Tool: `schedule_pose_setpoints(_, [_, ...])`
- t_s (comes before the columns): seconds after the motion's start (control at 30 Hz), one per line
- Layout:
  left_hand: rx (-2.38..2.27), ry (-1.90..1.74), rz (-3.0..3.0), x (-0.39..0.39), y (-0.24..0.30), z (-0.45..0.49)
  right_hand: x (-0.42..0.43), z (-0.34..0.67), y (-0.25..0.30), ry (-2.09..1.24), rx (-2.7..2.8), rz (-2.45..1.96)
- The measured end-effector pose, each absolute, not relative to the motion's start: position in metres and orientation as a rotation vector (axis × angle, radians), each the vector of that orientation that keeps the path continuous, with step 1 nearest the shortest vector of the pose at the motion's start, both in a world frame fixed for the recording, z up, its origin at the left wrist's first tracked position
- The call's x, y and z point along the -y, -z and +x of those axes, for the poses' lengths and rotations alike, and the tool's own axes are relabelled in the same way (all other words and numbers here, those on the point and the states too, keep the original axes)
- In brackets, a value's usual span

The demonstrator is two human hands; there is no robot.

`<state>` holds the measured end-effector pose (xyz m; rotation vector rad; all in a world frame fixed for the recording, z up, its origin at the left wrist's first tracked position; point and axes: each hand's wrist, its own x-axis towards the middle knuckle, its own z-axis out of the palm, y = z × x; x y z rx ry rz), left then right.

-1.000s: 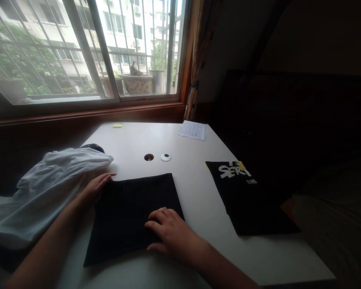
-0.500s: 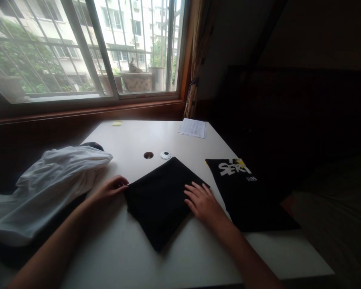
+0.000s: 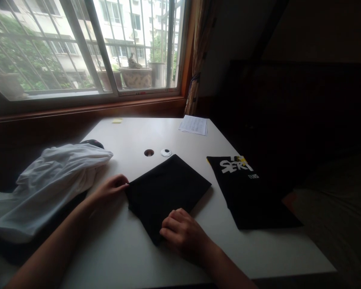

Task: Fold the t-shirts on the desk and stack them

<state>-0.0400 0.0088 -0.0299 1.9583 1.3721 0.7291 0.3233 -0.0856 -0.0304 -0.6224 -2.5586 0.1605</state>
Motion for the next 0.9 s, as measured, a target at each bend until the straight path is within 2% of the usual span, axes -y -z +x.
schedule_pose_setpoints(0.47, [-1.287, -0.860, 1.718, -0.006, 0.025, -0.045, 0.095, 0.319, 0.010, -0.183, 2.304, -0.606])
schedule_pose_setpoints(0.9, [-1.406, -0.676, 2.020, -0.006, 0.025, -0.051, 0.112, 0.298, 0.038, -0.333, 2.652, -0.797])
